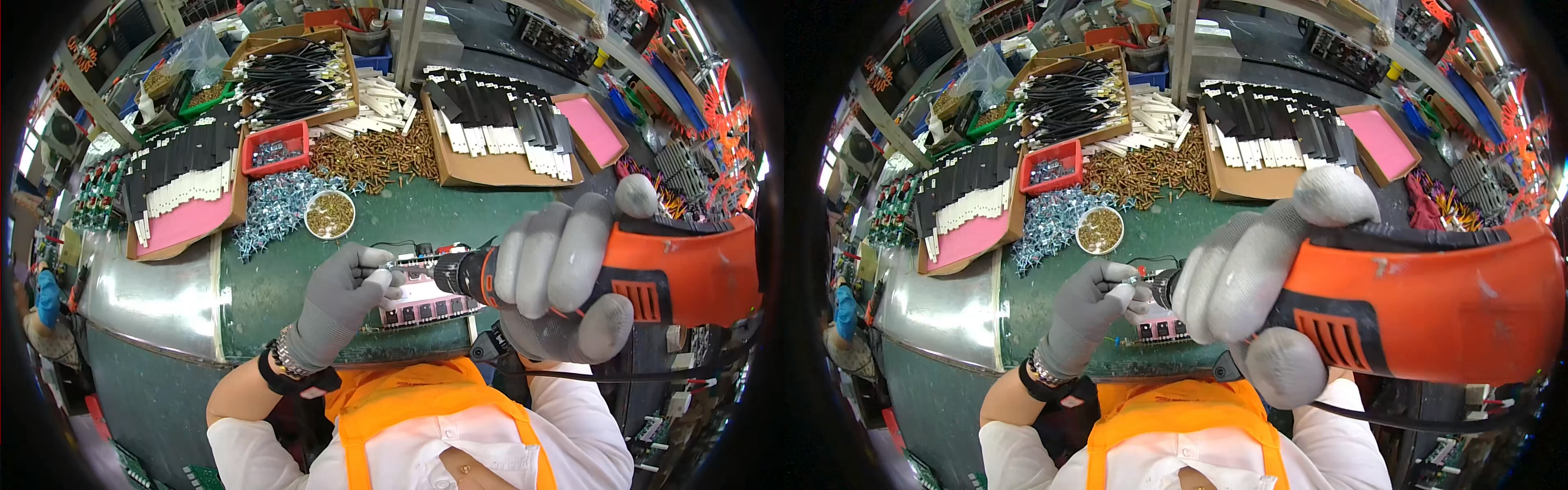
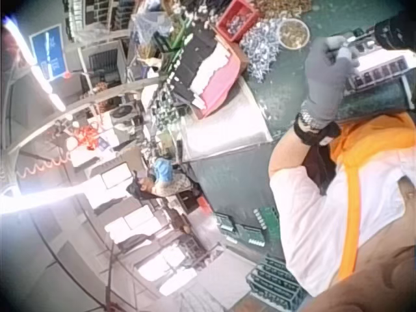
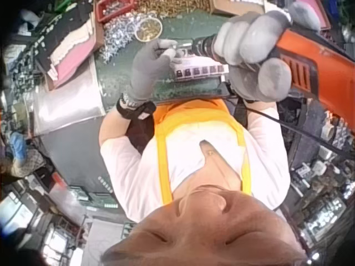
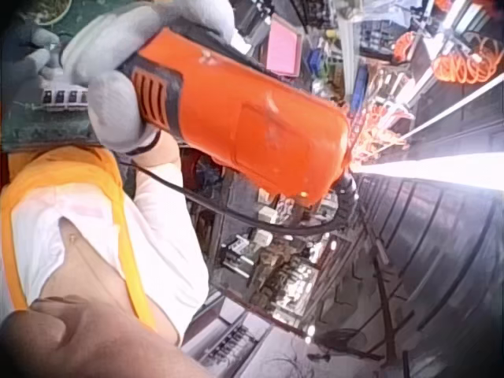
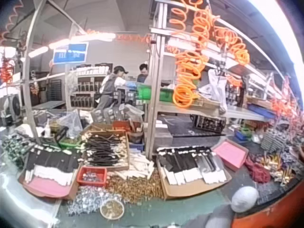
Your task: Assemble and screw components onto green circuit boards using an electric screwdriver.
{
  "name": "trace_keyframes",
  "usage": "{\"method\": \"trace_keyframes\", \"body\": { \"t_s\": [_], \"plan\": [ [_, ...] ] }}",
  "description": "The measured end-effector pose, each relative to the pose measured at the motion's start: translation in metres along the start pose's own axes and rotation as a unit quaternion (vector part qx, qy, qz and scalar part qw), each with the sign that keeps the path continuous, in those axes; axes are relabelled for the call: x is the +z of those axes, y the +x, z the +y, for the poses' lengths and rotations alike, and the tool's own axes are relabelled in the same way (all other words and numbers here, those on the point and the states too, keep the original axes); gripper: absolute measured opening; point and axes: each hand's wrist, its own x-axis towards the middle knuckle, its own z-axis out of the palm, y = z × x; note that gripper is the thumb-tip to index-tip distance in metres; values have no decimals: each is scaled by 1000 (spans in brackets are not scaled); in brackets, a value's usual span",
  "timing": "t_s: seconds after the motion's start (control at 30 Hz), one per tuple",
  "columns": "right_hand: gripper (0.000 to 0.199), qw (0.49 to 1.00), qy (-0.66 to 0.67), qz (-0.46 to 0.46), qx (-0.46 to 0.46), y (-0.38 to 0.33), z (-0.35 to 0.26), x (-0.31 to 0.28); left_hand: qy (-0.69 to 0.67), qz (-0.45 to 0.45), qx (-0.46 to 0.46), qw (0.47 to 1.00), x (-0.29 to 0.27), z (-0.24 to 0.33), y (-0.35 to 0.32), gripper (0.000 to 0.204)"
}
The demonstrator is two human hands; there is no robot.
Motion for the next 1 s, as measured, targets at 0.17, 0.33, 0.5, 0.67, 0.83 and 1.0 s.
{"method": "trace_keyframes", "body": {
  "t_s": [0.17,0.33,0.5,0.67,0.83,1.0],
  "plan": [
    [70,997,-11,-6,77,-1,-11,-16,51,-43,-9,998,3,11,5,26],
    [66,980,-91,107,140,-8,6,-13,361,-150,-26,920,-6,18,14,42],
    [62,966,-138,143,168,-11,10,-19,461,-119,57,878,-1,11,15,45],
    [58,954,-181,152,186,-10,11,-21,580,-19,282,764,-4,1,7,50],
    [50,937,-172,207,223,1,12,-16,627,-11,322,710,2,-9,-4,58],
    [59,936,-267,62,222,0,20,-17,663,-24,314,679,4,-20,-5,73]
  ]
}}
